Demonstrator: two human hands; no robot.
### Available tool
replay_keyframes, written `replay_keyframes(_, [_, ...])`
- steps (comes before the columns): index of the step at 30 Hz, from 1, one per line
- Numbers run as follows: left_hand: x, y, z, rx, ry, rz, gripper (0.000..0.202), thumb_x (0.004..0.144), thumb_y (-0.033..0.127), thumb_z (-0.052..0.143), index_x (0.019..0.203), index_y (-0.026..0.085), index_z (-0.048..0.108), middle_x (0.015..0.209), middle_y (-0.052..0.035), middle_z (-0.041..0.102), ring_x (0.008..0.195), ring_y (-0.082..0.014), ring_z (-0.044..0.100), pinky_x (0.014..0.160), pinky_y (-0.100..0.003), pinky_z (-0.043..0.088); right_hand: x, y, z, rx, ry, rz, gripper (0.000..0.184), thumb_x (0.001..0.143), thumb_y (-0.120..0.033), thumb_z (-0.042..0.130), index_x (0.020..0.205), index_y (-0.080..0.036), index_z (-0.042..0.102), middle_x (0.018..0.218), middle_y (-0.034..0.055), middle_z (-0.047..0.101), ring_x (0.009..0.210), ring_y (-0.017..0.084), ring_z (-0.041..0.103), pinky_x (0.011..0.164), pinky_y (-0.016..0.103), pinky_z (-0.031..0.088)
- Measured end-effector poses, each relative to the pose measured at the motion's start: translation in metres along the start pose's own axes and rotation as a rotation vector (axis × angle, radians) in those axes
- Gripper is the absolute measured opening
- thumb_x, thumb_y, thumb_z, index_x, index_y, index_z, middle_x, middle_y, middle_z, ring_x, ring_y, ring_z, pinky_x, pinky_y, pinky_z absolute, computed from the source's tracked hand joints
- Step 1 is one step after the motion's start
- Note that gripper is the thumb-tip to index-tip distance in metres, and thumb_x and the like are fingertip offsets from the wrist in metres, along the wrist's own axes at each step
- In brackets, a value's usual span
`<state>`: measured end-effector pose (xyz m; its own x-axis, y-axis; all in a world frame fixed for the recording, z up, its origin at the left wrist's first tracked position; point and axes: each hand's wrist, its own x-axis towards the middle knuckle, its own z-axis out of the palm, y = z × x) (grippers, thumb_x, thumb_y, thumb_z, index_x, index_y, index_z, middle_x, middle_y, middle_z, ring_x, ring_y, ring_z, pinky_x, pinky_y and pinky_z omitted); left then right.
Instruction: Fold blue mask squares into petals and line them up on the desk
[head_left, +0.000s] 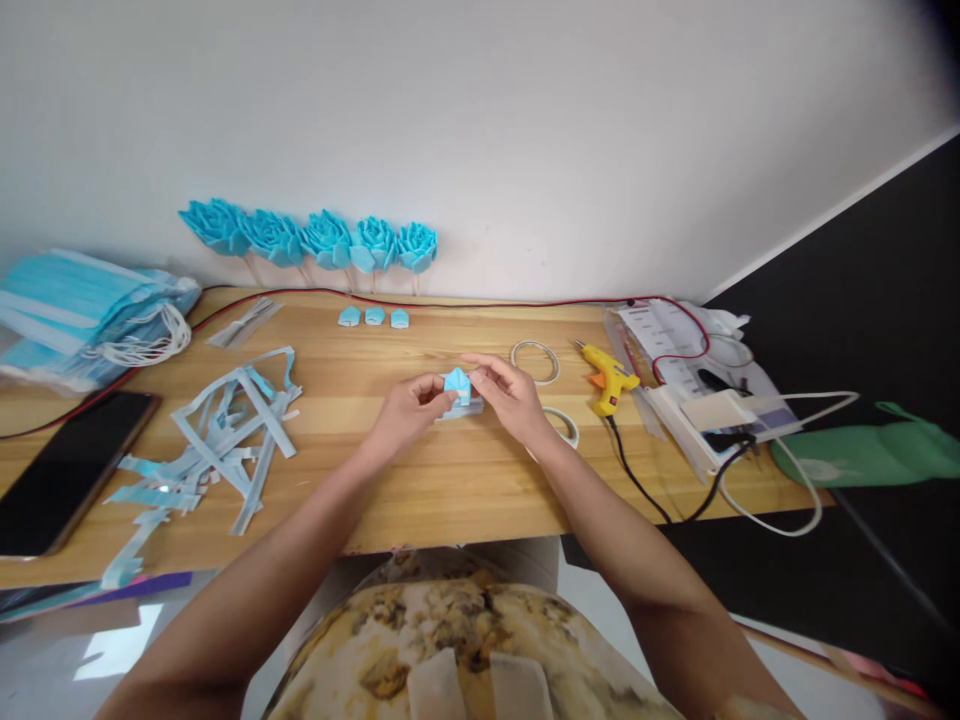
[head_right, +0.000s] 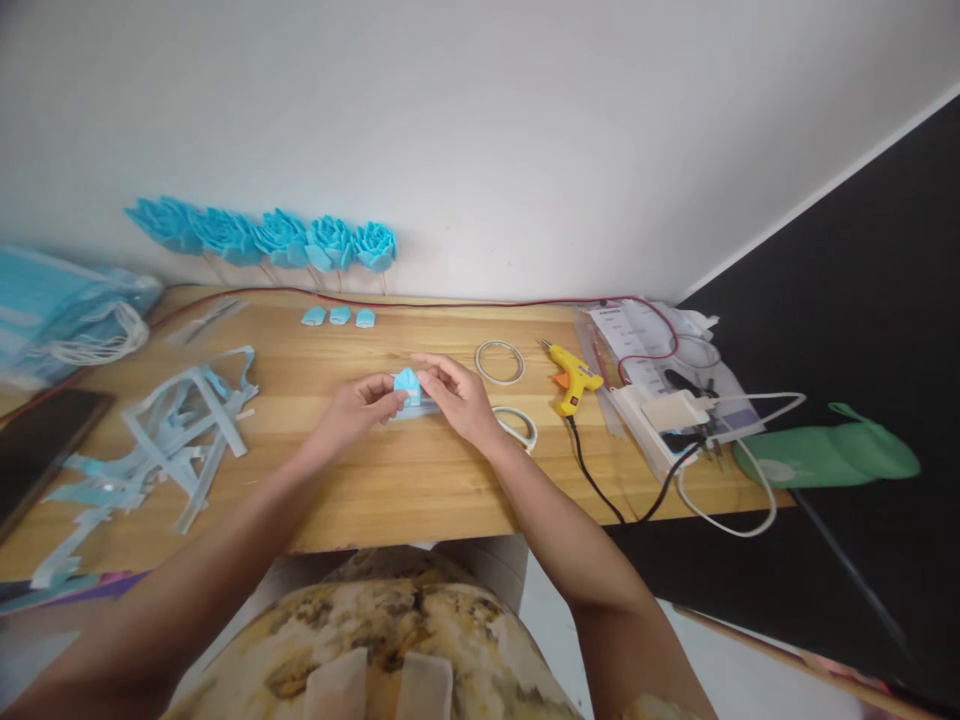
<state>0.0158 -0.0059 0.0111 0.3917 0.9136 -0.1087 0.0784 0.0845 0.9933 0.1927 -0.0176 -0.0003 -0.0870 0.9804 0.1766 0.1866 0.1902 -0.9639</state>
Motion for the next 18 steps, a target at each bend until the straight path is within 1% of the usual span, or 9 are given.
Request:
replay_keyframes(4, [0.0006,-0.0008,-0.0011,0.006,0.006,0.012,0.025,0.074,0.038,0.063,0.067,0.016,0.054,0.06,0.0038,0.049,0.053,-0.0073,0.04,0.053,-0.022,0.033,0.0007,0.0025,-0.0002,0.037,-0.035,-0.023,0.035,0.085,-0.034,0.062,0.118,-0.026,0.062,0.079,-0.0013,0.058,0.071,0.012,0.054,0.065,0.025,0.044])
replay_keyframes(7, [0.002,-0.0031,-0.0018,0.016,0.041,0.022,0.03,0.076,0.043,0.061,0.065,0.016,0.054,0.058,0.003,0.05,0.052,-0.0078,0.042,0.053,-0.022,0.035,0.0008,0.0033,0.0001,0.03,-0.024,-0.031,0.034,0.084,-0.031,0.062,0.117,-0.025,0.062,0.079,-0.0019,0.056,0.069,0.011,0.053,0.064,0.024,0.044])
replay_keyframes(11, [0.0021,-0.0032,-0.0022,-0.003,0.069,0.042,0.036,0.079,0.049,0.056,0.065,0.016,0.056,0.059,0.001,0.053,0.053,-0.0088,0.045,0.052,-0.022,0.037,0.0007,0.0028,0.0001,0.012,0.003,-0.031,0.033,0.083,-0.031,0.062,0.116,-0.025,0.063,0.077,-0.0021,0.055,0.068,0.011,0.052,0.064,0.024,0.044])
replay_keyframes(15, [-0.0003,-0.0002,-0.001,0.0,0.03,0.015,0.03,0.075,0.045,0.062,0.069,0.016,0.057,0.061,0.0021,0.053,0.053,-0.0082,0.045,0.052,-0.021,0.037,0.0008,0.0023,0.0004,-0.007,0.027,-0.033,0.032,0.084,-0.032,0.061,0.114,-0.025,0.064,0.077,-0.0019,0.057,0.068,0.011,0.053,0.064,0.024,0.045])
replay_keyframes(18, [-0.0012,0.0009,-0.0005,0.007,0.015,0.002,0.026,0.073,0.041,0.063,0.069,0.017,0.056,0.06,0.0031,0.052,0.053,-0.0076,0.043,0.051,-0.021,0.035,0.0011,0.0019,0.0004,-0.008,0.026,-0.025,0.031,0.084,-0.033,0.062,0.114,-0.025,0.064,0.077,-0.002,0.057,0.068,0.011,0.053,0.063,0.024,0.045])
